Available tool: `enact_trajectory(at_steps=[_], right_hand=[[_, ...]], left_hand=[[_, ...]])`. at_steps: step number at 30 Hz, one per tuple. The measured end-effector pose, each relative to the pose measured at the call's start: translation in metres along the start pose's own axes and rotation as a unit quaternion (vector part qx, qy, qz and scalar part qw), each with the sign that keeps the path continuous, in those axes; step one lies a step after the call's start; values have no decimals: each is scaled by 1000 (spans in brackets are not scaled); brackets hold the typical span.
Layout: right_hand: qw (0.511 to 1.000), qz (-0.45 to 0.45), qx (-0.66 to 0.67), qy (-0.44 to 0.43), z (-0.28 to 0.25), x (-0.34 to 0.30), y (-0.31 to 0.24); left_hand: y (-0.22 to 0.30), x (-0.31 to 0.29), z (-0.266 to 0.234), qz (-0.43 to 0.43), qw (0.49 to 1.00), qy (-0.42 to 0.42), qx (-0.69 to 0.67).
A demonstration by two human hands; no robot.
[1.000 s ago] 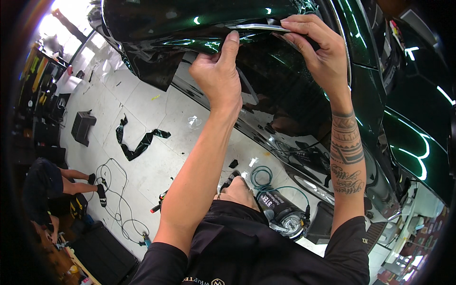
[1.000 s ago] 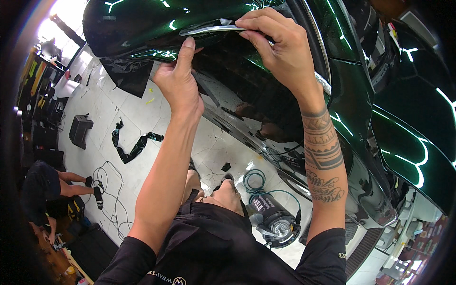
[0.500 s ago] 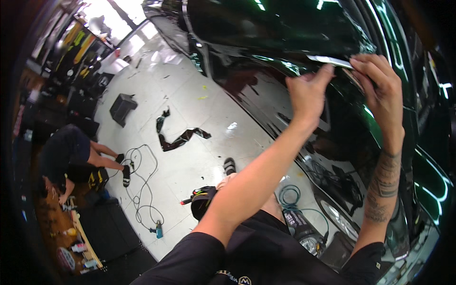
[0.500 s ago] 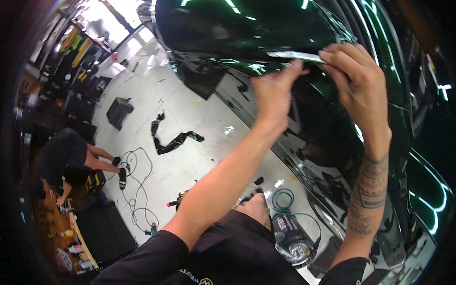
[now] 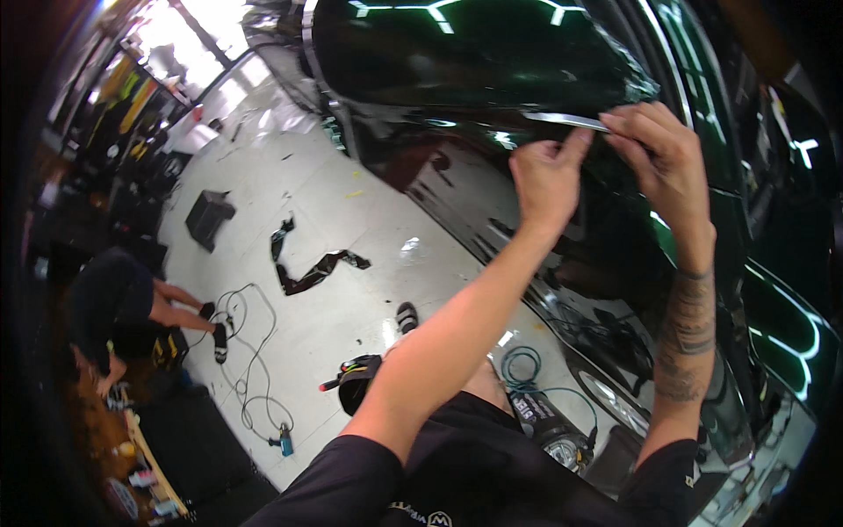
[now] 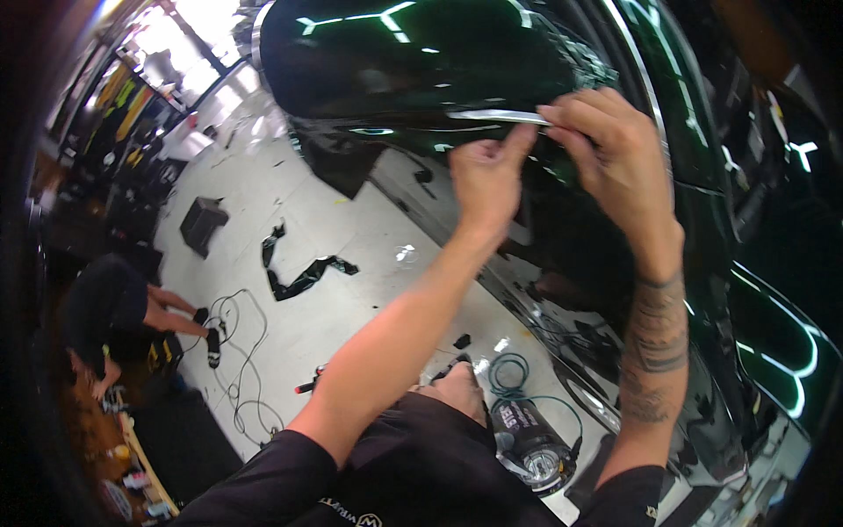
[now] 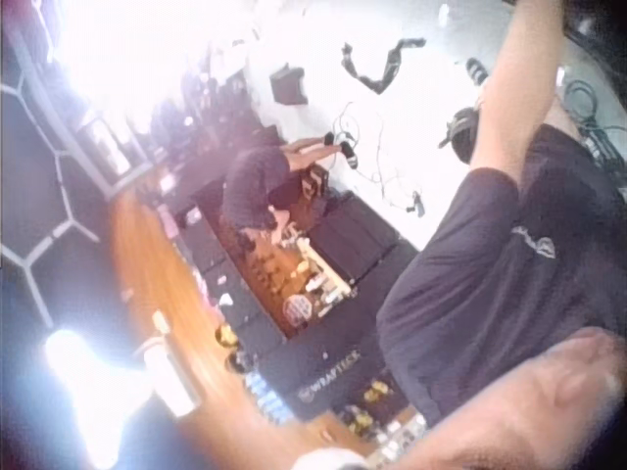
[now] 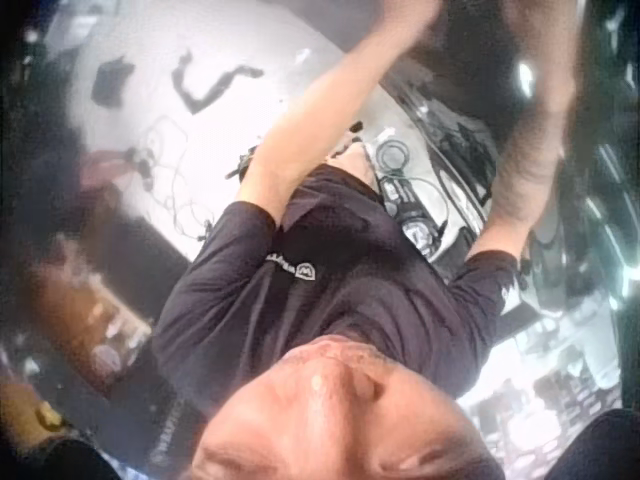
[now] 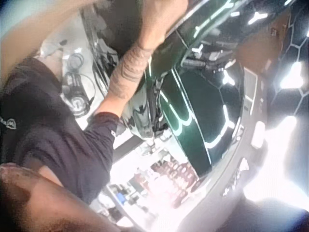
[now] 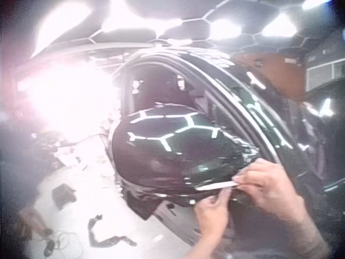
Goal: The person applies a dark green vinyl wrap to a car's side mirror. They smooth the material with a squeegee, trim excess with a knife, and tuck edges into crevices.
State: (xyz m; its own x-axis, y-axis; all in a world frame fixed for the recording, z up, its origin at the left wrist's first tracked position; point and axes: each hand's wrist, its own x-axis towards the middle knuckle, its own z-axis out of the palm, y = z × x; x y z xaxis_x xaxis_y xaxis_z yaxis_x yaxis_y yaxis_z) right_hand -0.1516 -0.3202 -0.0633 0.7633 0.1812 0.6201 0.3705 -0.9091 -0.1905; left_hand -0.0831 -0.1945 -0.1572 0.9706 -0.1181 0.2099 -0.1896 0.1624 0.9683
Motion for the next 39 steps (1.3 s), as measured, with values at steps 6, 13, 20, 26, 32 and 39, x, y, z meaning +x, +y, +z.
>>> enact_trajectory(at_steps=[6,13,20,26,32,39], right_hand=[[999,-24,-8,38,9,-3,9],[997,-41,2,66,15,-4,16],[996,-42,-5,82,16,-3,25],[997,-33,-1,70,9,-6,34],[997,-19,6,76,0,-11,43],[999,18,27,21,-21,-15,46]], left_hand=[[-10,3,4,25,997,4,-71],[-8,3,5,27,995,11,-91],[-9,3,5,29,994,9,-103],[-6,5,5,42,993,8,-113],[-7,4,5,37,993,2,-112],[-3,2,7,23,990,3,-139]])
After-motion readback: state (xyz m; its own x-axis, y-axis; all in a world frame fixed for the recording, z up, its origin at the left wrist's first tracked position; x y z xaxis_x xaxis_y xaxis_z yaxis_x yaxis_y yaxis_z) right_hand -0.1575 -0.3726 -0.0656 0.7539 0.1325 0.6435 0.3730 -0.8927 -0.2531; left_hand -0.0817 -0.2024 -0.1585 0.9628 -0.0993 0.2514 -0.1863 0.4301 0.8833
